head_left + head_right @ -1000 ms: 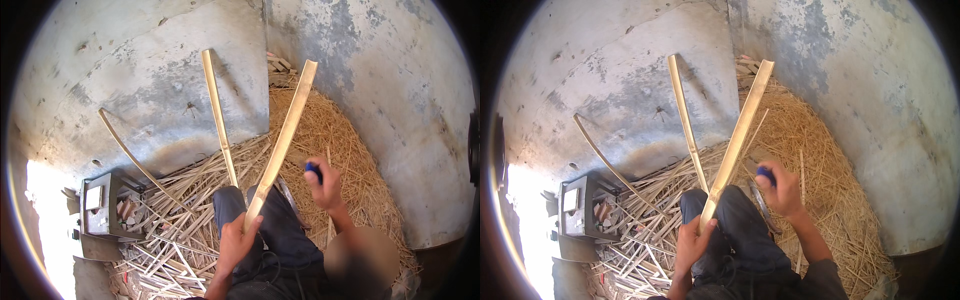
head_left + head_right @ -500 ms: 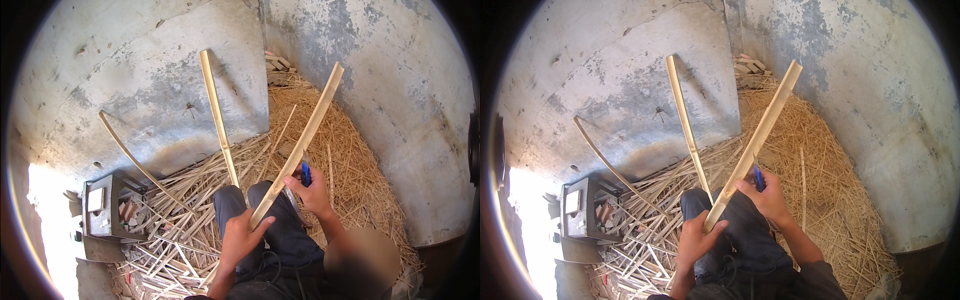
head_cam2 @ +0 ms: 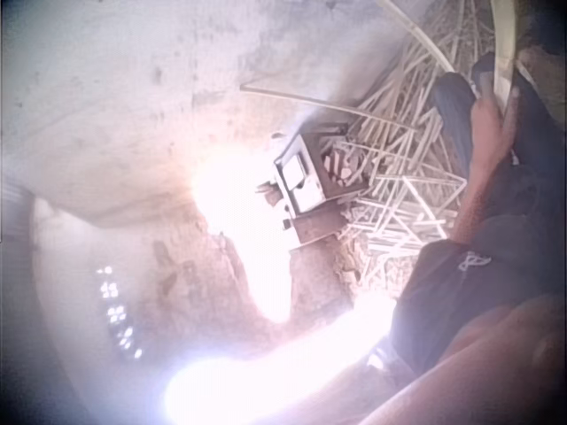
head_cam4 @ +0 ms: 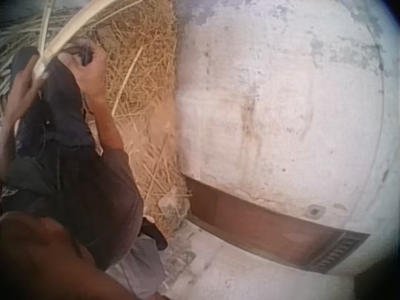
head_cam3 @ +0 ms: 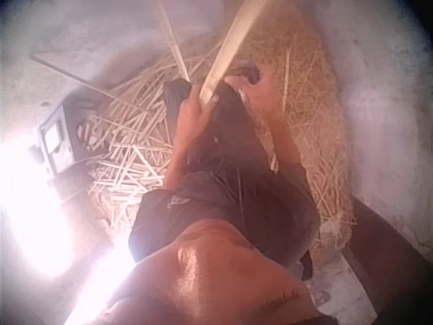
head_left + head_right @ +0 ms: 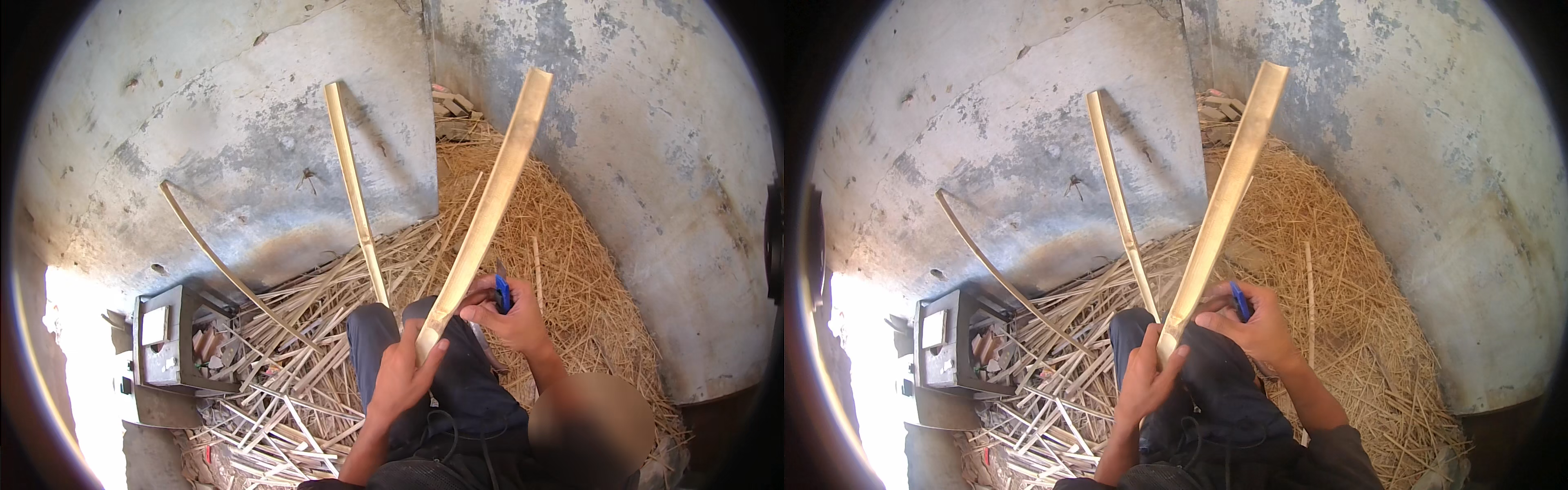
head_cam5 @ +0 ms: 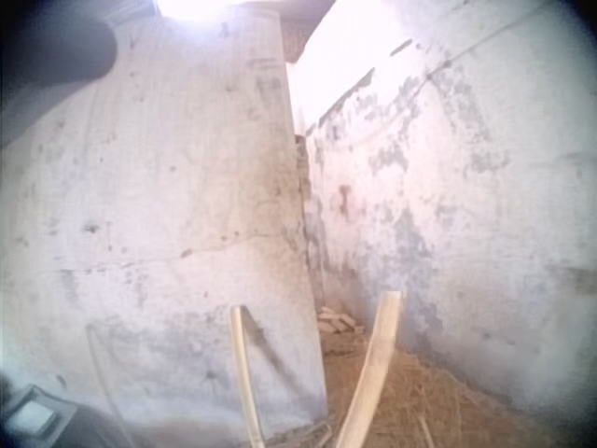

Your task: The person sits on a floor covered in straw and splits a long bamboo stalk into thin strips using a knife. They hold the bamboo against their leg and use the knife to shave and separate the material into uniform strips.

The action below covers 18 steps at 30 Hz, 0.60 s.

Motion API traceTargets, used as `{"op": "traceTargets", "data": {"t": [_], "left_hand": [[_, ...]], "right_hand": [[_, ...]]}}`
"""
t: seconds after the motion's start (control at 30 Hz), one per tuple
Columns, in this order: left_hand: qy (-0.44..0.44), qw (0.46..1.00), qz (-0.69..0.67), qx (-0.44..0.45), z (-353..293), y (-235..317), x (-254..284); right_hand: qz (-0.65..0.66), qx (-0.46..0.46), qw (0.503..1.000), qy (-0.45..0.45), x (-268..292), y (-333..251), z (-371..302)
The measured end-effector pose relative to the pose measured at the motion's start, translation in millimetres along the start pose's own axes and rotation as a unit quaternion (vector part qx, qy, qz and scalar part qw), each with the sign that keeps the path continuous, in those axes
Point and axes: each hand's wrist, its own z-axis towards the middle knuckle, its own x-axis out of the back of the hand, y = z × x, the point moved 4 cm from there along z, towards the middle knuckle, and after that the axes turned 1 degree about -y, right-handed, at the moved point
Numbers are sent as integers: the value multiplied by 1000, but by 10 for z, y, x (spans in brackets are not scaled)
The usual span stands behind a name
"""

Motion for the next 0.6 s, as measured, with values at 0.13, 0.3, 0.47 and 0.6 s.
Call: {"op": "traceTargets", "data": {"t": [0.13,0.3,0.47,0.6], "left_hand": [[-7,998,-67,7,14,9,2],[-36,997,-61,-12,13,-68,-1],[-65,994,-87,-3,-15,136,52],[-69,993,-97,6,-35,136,49]], "right_hand": [[-45,68,997,-9,-41,-169,-19],[-172,139,975,4,22,-129,-121],[-338,232,911,-41,7,-260,-165],[-385,267,883,-39,-37,-395,-198]]}}
